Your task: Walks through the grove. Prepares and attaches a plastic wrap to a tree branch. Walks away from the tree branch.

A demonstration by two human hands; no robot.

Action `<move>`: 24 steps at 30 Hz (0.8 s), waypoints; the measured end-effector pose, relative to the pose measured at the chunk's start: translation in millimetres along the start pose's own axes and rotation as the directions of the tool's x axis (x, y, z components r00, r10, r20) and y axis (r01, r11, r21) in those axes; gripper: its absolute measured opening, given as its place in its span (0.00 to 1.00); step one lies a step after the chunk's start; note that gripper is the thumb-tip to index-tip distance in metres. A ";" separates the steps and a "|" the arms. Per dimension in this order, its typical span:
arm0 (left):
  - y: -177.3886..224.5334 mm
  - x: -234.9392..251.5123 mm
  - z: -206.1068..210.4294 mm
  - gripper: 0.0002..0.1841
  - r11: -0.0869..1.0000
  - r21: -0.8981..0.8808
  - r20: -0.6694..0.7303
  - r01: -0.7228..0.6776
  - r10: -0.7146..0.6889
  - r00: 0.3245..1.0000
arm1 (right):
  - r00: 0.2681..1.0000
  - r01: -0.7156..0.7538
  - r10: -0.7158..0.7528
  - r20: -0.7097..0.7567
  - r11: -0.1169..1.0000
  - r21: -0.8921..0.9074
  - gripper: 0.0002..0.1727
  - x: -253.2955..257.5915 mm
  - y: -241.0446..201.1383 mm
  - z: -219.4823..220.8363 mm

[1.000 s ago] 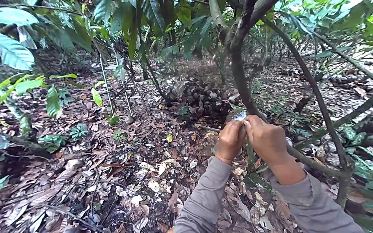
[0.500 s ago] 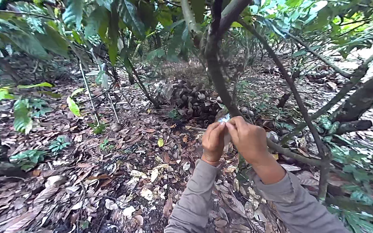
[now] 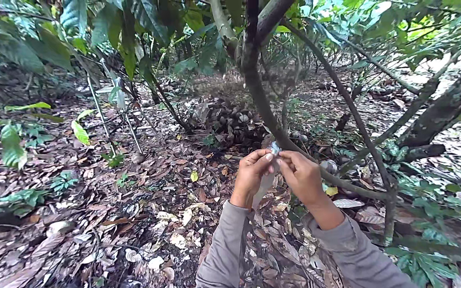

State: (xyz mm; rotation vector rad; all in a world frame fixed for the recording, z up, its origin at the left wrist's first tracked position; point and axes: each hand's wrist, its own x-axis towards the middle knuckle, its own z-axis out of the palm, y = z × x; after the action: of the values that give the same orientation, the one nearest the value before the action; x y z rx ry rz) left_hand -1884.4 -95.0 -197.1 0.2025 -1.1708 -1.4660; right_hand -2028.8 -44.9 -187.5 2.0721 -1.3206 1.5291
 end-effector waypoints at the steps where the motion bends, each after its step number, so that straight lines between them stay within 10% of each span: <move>1: -0.1 0.6 -0.3 0.07 1.000 -0.014 0.005 0.008 -0.008 1.000 | 1.000 -0.007 0.007 -0.006 1.000 0.022 0.14 0.1 0.5 0.4; 11: 1.6 0.5 5.9 0.08 0.956 0.277 0.033 -0.100 0.094 0.995 | 0.999 0.004 -0.003 -0.051 1.000 0.019 0.08 12.7 -6.8 -3.1; 18: 1.8 -1.8 11.2 0.11 0.850 0.489 0.054 -0.197 0.196 0.979 | 0.994 -0.108 0.102 0.038 0.865 0.491 0.06 -3.4 0.1 -7.1; 24: -5.3 -0.1 3.4 0.07 0.964 0.225 0.073 -0.139 0.126 0.989 | 0.989 -0.113 0.129 -0.073 0.976 0.184 0.14 -8.2 -1.3 -2.2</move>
State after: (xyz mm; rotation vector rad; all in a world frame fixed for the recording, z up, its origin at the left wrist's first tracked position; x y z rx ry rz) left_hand -1890.2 -94.1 -199.4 0.2367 -1.3751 -1.2256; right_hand -2029.6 -38.5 -193.2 2.0368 -1.3450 1.8292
